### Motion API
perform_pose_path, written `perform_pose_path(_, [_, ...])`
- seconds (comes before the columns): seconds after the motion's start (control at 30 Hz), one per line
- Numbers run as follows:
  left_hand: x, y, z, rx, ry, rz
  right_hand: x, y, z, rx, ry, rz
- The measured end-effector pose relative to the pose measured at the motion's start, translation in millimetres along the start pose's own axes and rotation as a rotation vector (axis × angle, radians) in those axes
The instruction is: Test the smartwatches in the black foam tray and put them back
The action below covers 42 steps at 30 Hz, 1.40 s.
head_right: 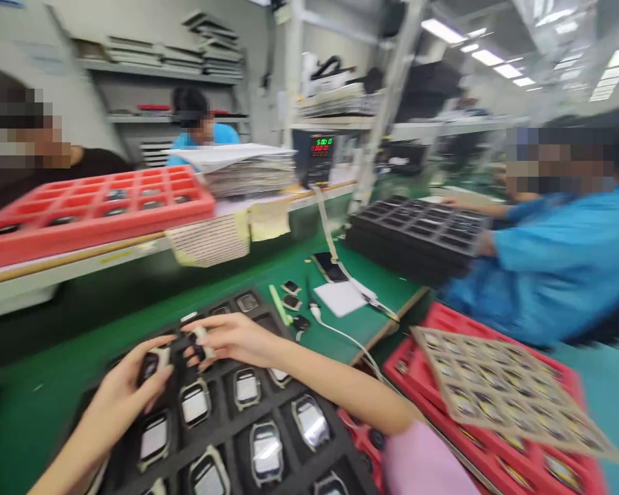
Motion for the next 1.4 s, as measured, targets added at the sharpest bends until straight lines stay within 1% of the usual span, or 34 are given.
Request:
perform_pose_path(0.07, [0.4, -0.6, 5.3, -0.034, -0.02, -0.005, -1.9, -1.0, 1.7, 0.034, 0.01, -0.038])
perform_pose_path(0.17, [5.6, -2.4, 12.5, -0.056, 0.0, 0.007, -5.9, -0.4, 3.3, 0.069, 0.008, -0.108])
perform_pose_path(0.27, [11.1, -4.3, 11.4, -0.087, 0.018, 0.029, -9.0, 2.3, 4.3, 0.083, 0.022, -0.162])
perform_pose_path(0.4, [13.6, -6.0, 8.0, -0.072, 0.019, 0.002, -10.6, 4.1, 5.7, 0.112, 0.016, -0.185])
perform_pose_path(0.5, [13.2, -5.9, 8.2, -0.076, 0.016, -0.035, -10.3, 3.8, 5.8, 0.11, 0.023, -0.197])
perform_pose_path(0.7, [13.0, -6.4, 7.7, -0.095, 0.031, -0.017, -10.0, 5.2, 3.0, 0.107, 0.036, -0.241])
perform_pose_path(0.83, [11.6, -7.1, 7.8, -0.069, 0.031, -0.026, -10.2, 6.9, 2.1, 0.109, 0.042, -0.261])
perform_pose_path(1.1, [11.7, -6.9, 7.1, -0.059, 0.039, -0.05, -10.6, 11.2, 1.1, 0.096, 0.061, -0.238])
perform_pose_path(1.27, [12.6, -7.5, 7.5, -0.08, 0.035, -0.03, -11.2, 8.7, 1.1, 0.087, 0.057, -0.238])
perform_pose_path(1.4, [9.9, -5.8, 5.0, -0.072, 0.031, -0.02, -7.7, 7.5, -1.6, 0.065, 0.067, -0.193])
Point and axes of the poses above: each hand's wrist, its own z-axis towards the middle knuckle, its own y-axis out of the palm, x = y × z, the point moved 2 cm from there along z, towards the middle knuckle, and after that the axes turned 7 degrees about -y, right-handed, at the moved point
